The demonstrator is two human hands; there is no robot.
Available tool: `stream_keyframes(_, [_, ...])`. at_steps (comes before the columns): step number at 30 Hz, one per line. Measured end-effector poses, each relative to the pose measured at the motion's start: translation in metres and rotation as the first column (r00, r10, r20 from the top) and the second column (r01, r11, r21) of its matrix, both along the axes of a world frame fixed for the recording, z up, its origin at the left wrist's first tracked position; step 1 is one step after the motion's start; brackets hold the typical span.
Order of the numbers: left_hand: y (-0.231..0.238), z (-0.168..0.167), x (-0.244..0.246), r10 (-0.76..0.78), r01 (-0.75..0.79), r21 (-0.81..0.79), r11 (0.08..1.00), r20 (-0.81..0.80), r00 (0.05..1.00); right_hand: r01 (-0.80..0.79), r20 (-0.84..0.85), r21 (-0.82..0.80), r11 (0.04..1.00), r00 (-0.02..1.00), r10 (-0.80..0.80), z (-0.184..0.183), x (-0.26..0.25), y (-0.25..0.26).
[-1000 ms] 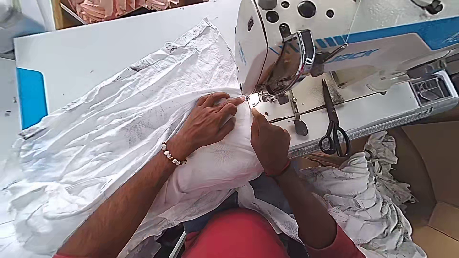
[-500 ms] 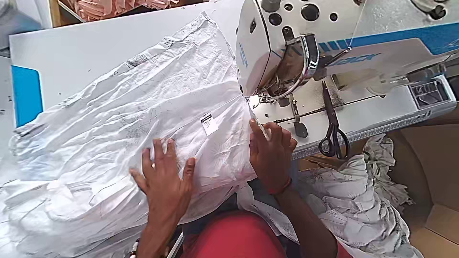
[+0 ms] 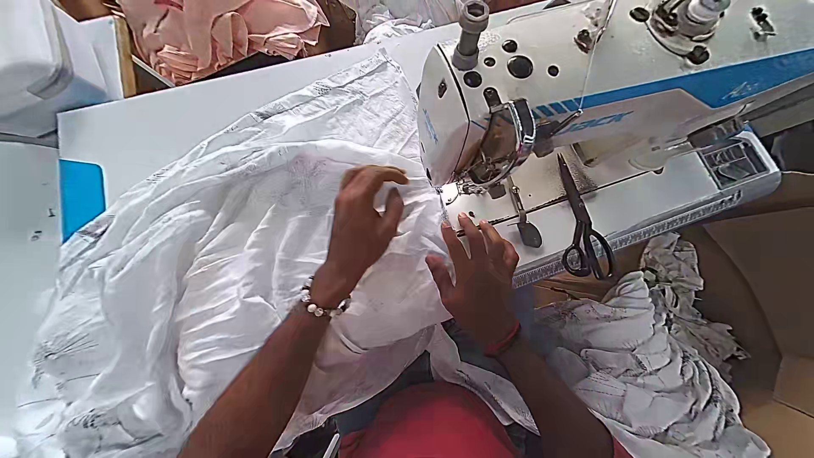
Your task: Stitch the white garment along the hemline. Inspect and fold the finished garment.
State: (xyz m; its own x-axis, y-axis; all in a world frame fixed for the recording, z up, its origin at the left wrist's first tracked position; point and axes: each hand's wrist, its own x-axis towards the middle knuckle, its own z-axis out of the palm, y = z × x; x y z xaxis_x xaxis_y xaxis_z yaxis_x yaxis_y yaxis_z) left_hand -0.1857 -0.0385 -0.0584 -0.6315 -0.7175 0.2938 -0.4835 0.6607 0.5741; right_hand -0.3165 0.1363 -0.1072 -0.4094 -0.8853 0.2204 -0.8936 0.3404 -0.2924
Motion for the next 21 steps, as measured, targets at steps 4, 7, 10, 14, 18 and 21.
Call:
stream_keyframes(4, [0.009, -0.044, -0.025, -0.298, 0.302, -0.129, 0.945, 0.044, 0.953, 0.039, 0.104, -0.230, 0.972, 0.994, -0.015, 0.022, -0.059, 0.004])
stream_keyframes(7, [-0.001, -0.047, -0.015, -0.352, 0.375, -0.209, 0.903, 0.137, 0.926, 0.099, 0.060, -0.125, 0.987, 0.994, -0.092, 0.031, -0.109, 0.007])
stream_keyframes(10, [-0.007, -0.046, -0.010, -0.393, 0.418, -0.225, 0.880, 0.147, 0.908, -0.022, 0.078, -0.081, 0.996, 0.997, 0.028, 0.028, -0.117, -0.001])
stream_keyframes(14, [-0.011, -0.046, -0.010, -0.415, 0.445, -0.210, 0.871, 0.170, 0.894, -0.099, 0.038, -0.162, 0.982, 0.994, 0.106, 0.009, -0.078, -0.028])
stream_keyframes(18, [-0.019, -0.050, -0.009, -0.449, 0.475, -0.191, 0.859, 0.165, 0.878, -0.161, -0.023, -0.314, 0.936, 0.987, 0.162, -0.001, -0.049, -0.036])
stream_keyframes(21, [-0.029, -0.049, -0.007, -0.492, 0.522, -0.206, 0.828, 0.180, 0.852, -0.300, -0.055, -0.268, 0.916, 0.954, 0.296, -0.003, -0.038, -0.025])
